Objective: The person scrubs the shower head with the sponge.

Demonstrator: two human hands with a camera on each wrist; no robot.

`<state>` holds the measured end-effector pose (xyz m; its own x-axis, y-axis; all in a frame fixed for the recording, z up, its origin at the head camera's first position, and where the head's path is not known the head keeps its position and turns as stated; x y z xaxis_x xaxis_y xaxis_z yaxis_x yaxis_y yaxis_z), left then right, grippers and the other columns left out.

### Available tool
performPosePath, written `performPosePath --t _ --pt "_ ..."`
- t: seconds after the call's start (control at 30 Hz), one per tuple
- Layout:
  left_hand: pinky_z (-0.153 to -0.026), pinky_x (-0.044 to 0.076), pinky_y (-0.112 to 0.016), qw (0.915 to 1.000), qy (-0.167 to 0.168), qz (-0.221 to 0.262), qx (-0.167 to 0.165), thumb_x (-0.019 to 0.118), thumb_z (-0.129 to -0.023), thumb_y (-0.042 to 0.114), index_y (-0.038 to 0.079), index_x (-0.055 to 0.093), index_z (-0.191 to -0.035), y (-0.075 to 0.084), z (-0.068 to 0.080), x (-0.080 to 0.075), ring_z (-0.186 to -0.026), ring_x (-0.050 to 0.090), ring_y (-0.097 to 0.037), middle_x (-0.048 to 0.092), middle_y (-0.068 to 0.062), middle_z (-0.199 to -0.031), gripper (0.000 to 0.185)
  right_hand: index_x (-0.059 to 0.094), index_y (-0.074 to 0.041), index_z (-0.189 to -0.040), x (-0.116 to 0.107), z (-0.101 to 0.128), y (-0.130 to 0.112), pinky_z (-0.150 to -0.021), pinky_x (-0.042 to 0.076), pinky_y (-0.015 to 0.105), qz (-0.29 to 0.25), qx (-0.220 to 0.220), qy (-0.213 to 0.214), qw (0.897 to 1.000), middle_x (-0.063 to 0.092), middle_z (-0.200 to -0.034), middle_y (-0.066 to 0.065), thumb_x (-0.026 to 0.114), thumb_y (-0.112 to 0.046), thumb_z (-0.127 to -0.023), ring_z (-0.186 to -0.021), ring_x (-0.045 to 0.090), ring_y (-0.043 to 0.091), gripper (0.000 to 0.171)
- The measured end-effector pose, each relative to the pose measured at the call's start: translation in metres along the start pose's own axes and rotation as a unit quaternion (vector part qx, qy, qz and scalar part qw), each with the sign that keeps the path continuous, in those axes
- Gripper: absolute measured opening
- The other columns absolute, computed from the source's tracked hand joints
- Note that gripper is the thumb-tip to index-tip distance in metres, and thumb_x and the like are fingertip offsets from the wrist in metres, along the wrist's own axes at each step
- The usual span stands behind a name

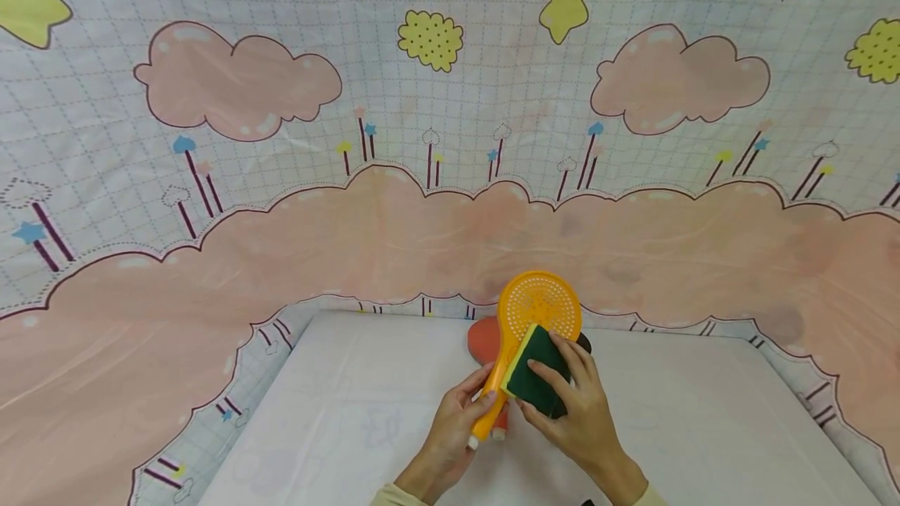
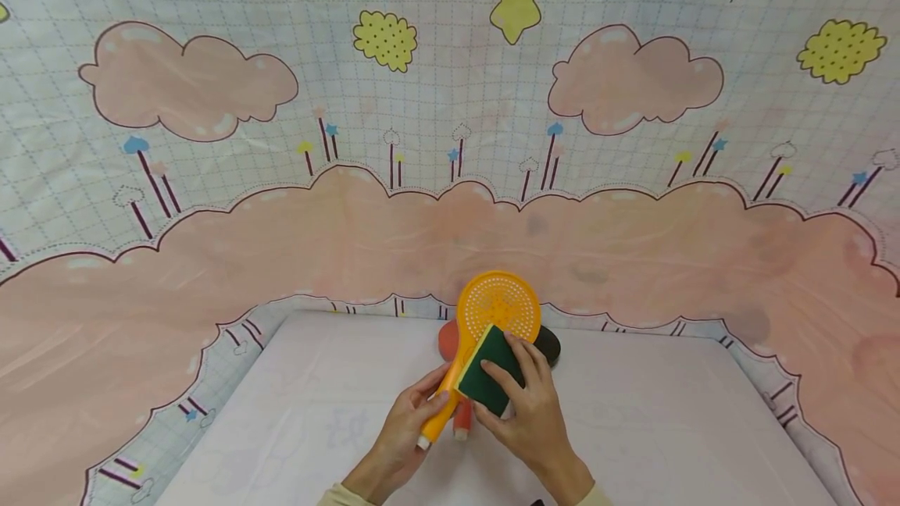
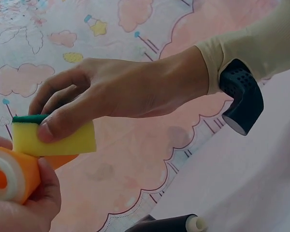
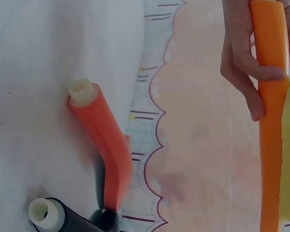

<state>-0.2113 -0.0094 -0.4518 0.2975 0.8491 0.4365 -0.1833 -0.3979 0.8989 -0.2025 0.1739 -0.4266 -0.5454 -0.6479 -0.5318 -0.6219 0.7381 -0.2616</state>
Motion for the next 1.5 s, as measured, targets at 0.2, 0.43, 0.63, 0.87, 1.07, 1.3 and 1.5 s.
performPosePath --t 0.2,0.43,0.63,0.87,1.07,1.3,1.5 --pt "-0.103 0.048 -0.026 0.9986 -0.047 0.025 -0.004 0.056 -0.095 0.004 0.002 0.036 -0.15 0.001 0.001 -0.003 -0.123 0.054 -0.018 0.034 -0.014 -0.155 0.059 0.069 -0.025 -0.114 -0.002 -0.001 0.002 -0.086 0.053 0.059 -0.002 0.001 -0.004 1.0 0.05 -0.146 0.015 0.053 -0.067 -0.088 -0.128 0.044 0.032 0.053" --pt "-0.097 0.051 -0.024 0.9944 -0.08 0.051 -0.047 0.057 -0.093 0.003 0.003 0.033 -0.152 -0.001 0.001 -0.007 -0.114 0.06 -0.016 0.048 -0.012 -0.146 0.064 0.069 -0.026 -0.116 -0.004 -0.004 0.001 -0.098 0.051 0.046 -0.005 -0.001 -0.016 1.0 0.049 -0.147 0.013 0.076 -0.052 -0.079 -0.13 0.043 0.03 0.045" --pt "-0.094 0.053 -0.027 0.9894 -0.102 0.075 -0.072 0.056 -0.099 0.014 0.009 0.03 -0.154 -0.004 0.001 -0.01 -0.11 0.064 -0.018 0.055 -0.015 -0.141 0.061 0.069 -0.026 -0.116 -0.004 -0.003 0.003 -0.1 0.049 0.047 0.001 0.0 -0.025 1.0 0.048 -0.148 0.013 0.09 -0.029 -0.063 -0.131 0.042 0.03 0.057" --pt "-0.095 0.053 -0.028 0.9942 -0.071 0.052 -0.061 0.053 -0.101 0.019 0.01 0.03 -0.155 -0.007 0.0 -0.008 -0.105 0.062 -0.015 0.053 -0.013 -0.141 0.059 0.069 -0.026 -0.117 0.0 0.001 0.003 -0.089 0.053 0.055 -0.002 -0.01 -0.021 1.0 0.048 -0.148 0.014 0.083 -0.043 -0.074 -0.129 0.043 0.031 0.048" --pt "-0.107 0.046 -0.032 0.9972 -0.037 0.044 -0.049 0.049 -0.101 0.01 0.013 0.035 -0.153 -0.008 -0.003 -0.009 -0.118 0.057 -0.017 0.048 -0.012 -0.146 0.054 0.07 -0.026 -0.116 0.001 0.003 0.0 -0.11 0.036 0.019 -0.026 -0.038 -0.015 0.999 0.048 -0.148 0.015 0.065 -0.056 -0.087 -0.129 0.043 0.031 0.042" --pt "-0.09 0.054 -0.028 0.9957 -0.043 0.065 -0.05 0.048 -0.101 0.011 0.013 0.034 -0.153 -0.009 -0.004 -0.01 -0.113 0.059 -0.018 0.05 -0.011 -0.143 0.054 0.069 -0.025 -0.116 0.003 0.007 -0.007 -0.113 0.025 0.013 -0.061 -0.083 -0.021 0.995 0.05 -0.146 0.017 0.065 -0.052 -0.088 -0.131 0.042 0.029 0.039" --pt "-0.099 0.051 -0.029 0.9954 -0.044 0.075 -0.04 0.046 -0.101 0.009 0.012 0.03 -0.155 -0.007 -0.004 -0.009 -0.124 0.054 -0.019 0.041 -0.014 -0.152 0.056 0.068 -0.029 -0.117 0.004 0.012 -0.011 -0.113 0.028 0.014 -0.062 -0.067 -0.058 0.994 0.049 -0.147 0.012 0.083 -0.039 -0.075 -0.133 0.041 0.026 0.045"
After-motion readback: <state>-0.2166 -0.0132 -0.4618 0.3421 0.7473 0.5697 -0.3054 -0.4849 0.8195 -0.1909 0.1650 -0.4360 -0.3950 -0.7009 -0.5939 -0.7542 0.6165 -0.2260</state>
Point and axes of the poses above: each hand's wrist, its own z-axis away from the middle knuckle, its own x-axis out of the palm, y = z × x, the point moved 3 cm from there along -z, towards the middle knuckle
